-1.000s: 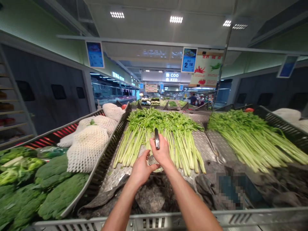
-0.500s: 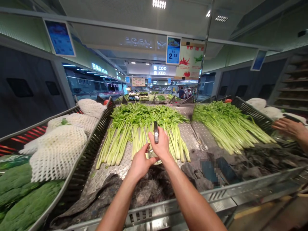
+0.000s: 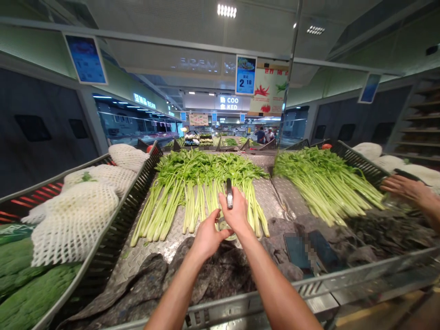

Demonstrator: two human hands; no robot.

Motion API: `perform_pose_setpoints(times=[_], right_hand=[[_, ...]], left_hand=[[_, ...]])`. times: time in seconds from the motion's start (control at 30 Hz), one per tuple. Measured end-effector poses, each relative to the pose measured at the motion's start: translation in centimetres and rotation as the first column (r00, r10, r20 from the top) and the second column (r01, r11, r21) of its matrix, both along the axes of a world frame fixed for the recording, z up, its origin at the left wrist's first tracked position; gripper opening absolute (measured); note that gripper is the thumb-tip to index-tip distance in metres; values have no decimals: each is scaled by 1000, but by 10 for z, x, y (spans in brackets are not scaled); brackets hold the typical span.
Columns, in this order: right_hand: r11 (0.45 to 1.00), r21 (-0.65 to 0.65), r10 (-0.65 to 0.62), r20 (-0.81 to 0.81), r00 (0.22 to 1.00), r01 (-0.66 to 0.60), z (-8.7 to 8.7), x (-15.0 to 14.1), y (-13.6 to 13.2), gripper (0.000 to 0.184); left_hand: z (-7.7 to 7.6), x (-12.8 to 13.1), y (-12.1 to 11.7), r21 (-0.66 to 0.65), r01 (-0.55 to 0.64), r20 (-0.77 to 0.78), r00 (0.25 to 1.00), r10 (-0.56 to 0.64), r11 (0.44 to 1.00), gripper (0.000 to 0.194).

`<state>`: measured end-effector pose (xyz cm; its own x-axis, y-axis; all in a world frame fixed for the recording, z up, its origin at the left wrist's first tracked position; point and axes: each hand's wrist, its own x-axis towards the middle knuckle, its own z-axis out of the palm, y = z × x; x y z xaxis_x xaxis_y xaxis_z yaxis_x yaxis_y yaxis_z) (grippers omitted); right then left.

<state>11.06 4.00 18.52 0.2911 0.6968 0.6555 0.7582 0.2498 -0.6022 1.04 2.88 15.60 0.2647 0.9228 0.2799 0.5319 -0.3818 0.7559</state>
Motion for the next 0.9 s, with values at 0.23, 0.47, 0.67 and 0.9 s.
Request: perform_pose_setpoints(times=[0.23,0.47,0.67,0.9], right_hand=[[998,45,-32,10,999,31,-8,10,5,35],[996,-24,-83,-15,996,82,-17,27,5,35],[991,-29,-131,-40,991,130,-27,40,3,38],[987,-56,-157,-54,986,154,-26,50,-5,39]], left_hand=[[0,10,0,-39,17,12,1000,-16,999,64],[-8,22,2,-84,27,-33,999,-29,996,68],[-17,33,5,-84,81,-28,996,-83,993,71],[-17,44,1,-93,112,-36,993,-115,989,73]])
